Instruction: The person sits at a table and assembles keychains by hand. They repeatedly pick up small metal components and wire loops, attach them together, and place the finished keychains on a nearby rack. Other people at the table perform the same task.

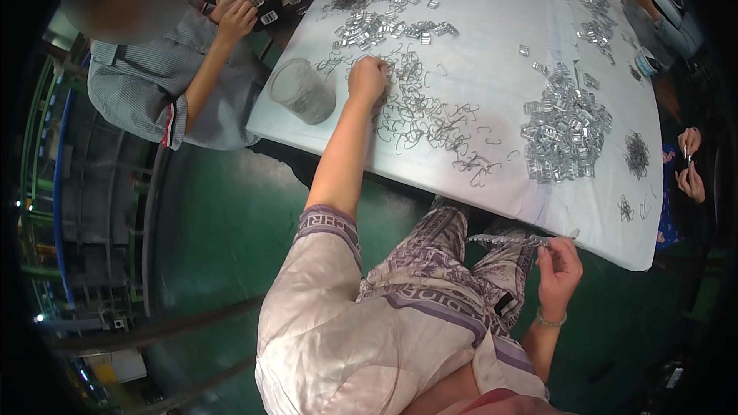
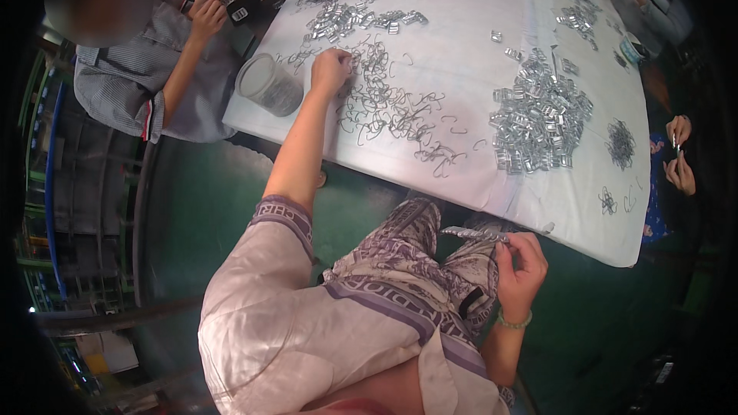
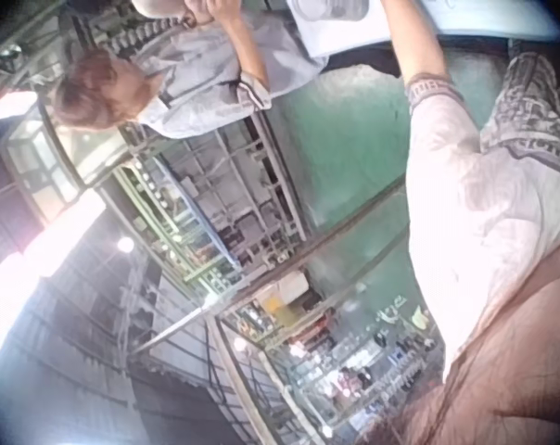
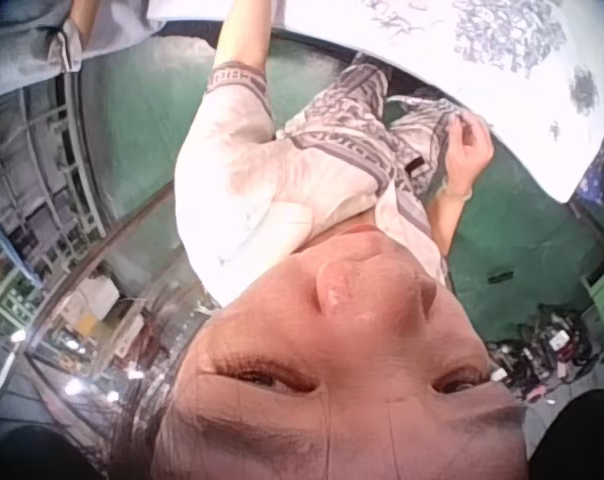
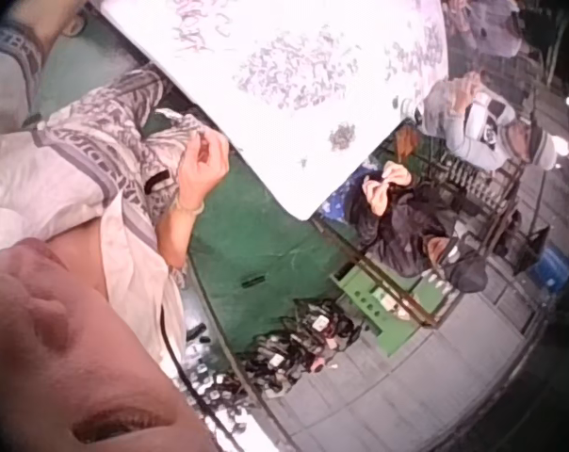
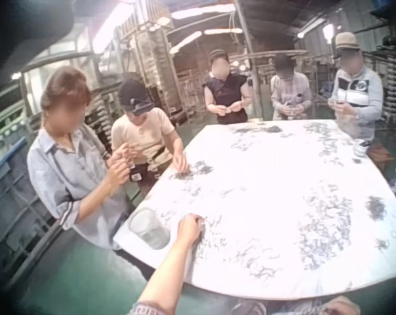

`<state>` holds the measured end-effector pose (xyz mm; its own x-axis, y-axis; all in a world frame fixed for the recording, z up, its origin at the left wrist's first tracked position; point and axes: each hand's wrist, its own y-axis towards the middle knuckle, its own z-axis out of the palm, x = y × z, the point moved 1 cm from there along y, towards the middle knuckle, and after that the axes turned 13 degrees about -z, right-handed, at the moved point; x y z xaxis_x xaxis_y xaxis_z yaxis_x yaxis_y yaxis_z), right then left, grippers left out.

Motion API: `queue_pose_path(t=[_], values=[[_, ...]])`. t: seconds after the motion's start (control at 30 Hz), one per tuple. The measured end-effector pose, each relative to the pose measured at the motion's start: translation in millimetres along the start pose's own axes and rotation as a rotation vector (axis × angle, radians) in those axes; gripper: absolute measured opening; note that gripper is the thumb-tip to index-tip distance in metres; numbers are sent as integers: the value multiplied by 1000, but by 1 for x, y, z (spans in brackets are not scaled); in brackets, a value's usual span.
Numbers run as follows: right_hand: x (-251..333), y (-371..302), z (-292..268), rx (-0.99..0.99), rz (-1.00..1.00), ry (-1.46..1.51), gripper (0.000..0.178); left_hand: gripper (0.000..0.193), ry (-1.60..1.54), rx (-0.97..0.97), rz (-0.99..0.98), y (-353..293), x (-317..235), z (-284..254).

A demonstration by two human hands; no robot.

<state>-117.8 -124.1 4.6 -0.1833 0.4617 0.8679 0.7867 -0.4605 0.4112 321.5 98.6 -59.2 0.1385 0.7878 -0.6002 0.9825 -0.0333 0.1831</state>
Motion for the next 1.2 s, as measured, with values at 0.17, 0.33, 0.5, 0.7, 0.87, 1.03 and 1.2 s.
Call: queue_pose_path(t=[0.17, 0.33, 0.5, 0.7, 0.87, 1.03, 1.2], values=[[-1, 2, 0, 50, -73, -57, 11, 13, 326, -66, 80, 43, 5, 10], [-1, 2, 0, 77, -95, -69, 10, 19, 511, -143, 254, 64, 24, 16], [2, 4, 2, 62, -45, -73, 10, 22, 904, -60, 529, 66, 11, 6], [7, 12, 13, 32, -56, -56, 11, 19, 973, -12, 626, 72, 4, 4], [10, 9, 12, 4, -71, -78, 13, 13, 532, -5, 381, 56, -10, -6], [2, 2, 10, -45, -33, -46, 11, 9, -411, 396, 180, 6, -39, -1], [-3, -2, 13, -124, -39, -83, 10, 2, -864, 861, 163, -128, -109, -19]])
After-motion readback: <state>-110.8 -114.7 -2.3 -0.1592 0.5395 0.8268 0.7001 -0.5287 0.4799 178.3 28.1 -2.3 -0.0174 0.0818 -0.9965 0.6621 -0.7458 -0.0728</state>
